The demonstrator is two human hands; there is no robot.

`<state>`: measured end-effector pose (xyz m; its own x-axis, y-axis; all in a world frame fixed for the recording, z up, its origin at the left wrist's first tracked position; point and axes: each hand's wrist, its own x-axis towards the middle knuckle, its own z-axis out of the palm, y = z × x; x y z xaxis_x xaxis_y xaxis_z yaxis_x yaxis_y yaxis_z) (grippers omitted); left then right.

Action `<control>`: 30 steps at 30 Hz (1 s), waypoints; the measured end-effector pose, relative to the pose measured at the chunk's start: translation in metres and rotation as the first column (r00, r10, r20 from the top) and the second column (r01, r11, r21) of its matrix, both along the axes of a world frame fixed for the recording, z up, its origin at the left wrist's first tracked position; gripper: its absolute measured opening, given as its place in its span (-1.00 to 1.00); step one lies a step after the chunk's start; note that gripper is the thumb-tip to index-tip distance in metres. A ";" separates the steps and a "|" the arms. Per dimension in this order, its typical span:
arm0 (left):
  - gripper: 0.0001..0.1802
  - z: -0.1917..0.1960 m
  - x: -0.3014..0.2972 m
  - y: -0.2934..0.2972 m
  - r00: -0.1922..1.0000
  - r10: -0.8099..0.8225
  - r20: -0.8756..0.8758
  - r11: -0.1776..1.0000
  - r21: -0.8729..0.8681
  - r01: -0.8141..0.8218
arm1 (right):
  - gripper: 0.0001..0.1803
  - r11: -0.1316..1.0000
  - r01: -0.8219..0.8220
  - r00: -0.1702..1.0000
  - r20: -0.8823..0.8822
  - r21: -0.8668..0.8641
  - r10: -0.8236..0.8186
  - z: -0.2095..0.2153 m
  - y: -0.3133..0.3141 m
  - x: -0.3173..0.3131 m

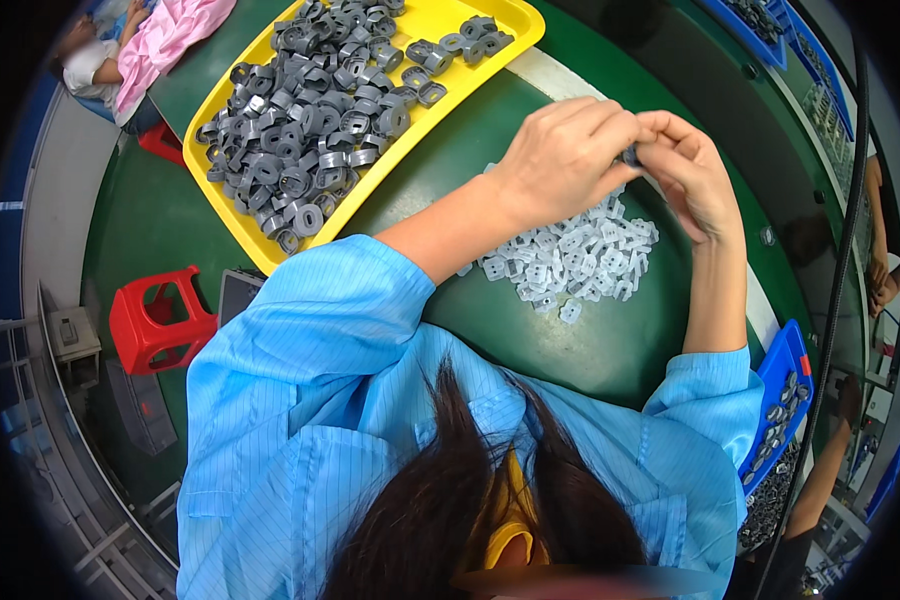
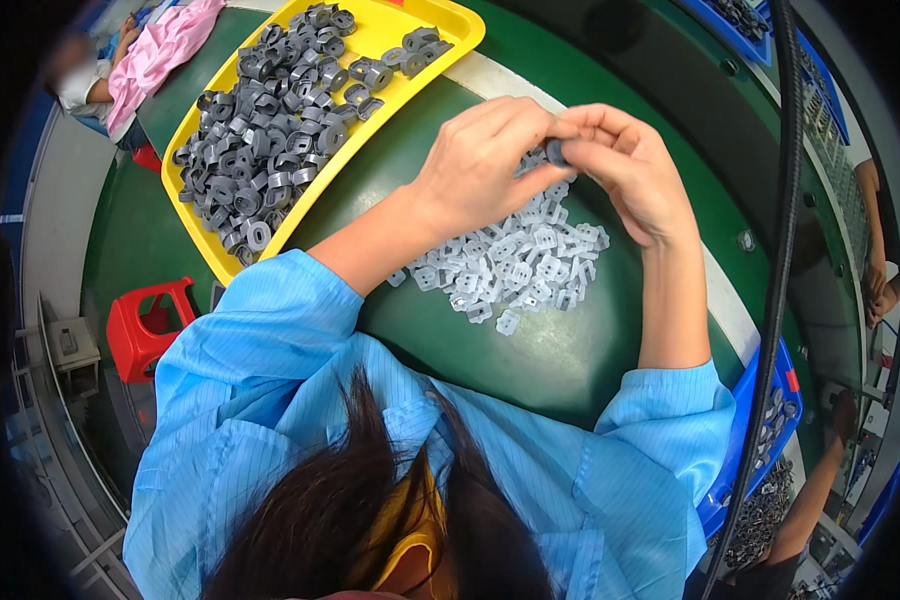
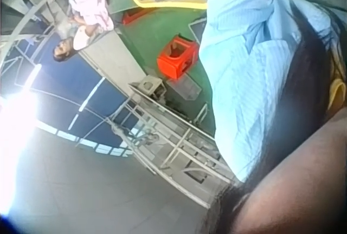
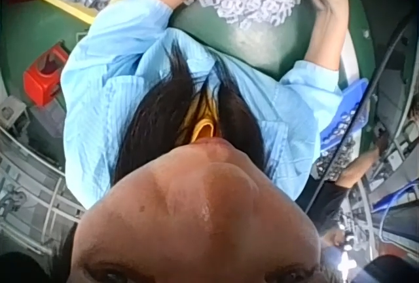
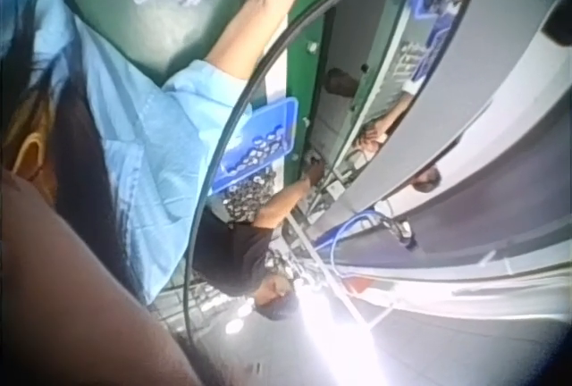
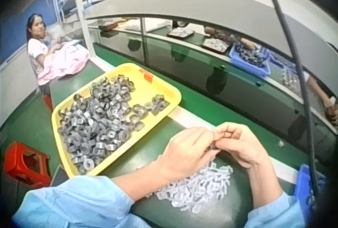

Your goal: The person assembles small plastic parts by snapping plastic housings and small plastic clips together by hand.

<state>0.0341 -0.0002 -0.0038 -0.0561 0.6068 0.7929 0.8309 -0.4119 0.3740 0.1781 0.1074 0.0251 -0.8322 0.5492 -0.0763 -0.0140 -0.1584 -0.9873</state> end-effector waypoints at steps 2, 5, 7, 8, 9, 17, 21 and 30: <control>-0.65 0.001 0.003 0.000 0.986 -0.148 0.072 0.989 0.019 0.147 | -0.76 0.989 -0.123 0.992 -0.034 -0.087 0.120 0.004 -0.001 0.006; -0.66 0.001 0.003 0.000 0.984 -0.175 0.042 0.985 0.013 0.175 | -0.81 0.976 -0.204 0.979 0.011 -0.072 0.205 0.005 0.004 0.007; -0.65 0.003 0.003 -0.002 0.983 -0.180 0.026 0.984 -0.002 0.180 | -0.83 0.963 -0.244 0.970 -0.026 -0.113 0.243 0.002 0.005 0.005; -0.64 0.003 0.003 -0.002 0.983 -0.184 0.009 0.983 -0.012 0.184 | -0.84 0.946 -0.287 0.958 -0.065 -0.148 0.280 0.000 0.007 0.004; -0.64 0.002 0.001 -0.003 0.984 -0.179 0.006 0.984 -0.015 0.179 | -0.84 0.945 -0.292 0.956 -0.068 -0.149 0.285 -0.006 0.011 0.002; -0.62 0.026 -0.075 0.035 0.896 0.394 -0.205 0.824 -0.353 -0.443 | -0.67 0.686 0.497 0.772 0.091 0.531 -0.629 -0.058 0.074 0.029; -0.50 0.002 -0.138 0.062 0.703 0.605 -0.373 0.546 -0.448 -0.708 | -0.55 0.367 0.497 0.622 -0.028 0.787 -0.782 -0.055 0.076 0.026; -0.54 0.002 -0.140 0.037 0.856 0.488 -0.169 0.663 -0.567 -0.490 | -0.83 0.700 0.272 0.921 0.033 0.661 -0.389 -0.032 0.025 -0.001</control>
<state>-0.1061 0.0371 -0.0021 -0.4759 0.8250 0.3049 0.8515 0.3453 0.3947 0.1770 0.1323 -0.0072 -0.5955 0.7537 0.2781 0.2209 0.4864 -0.8453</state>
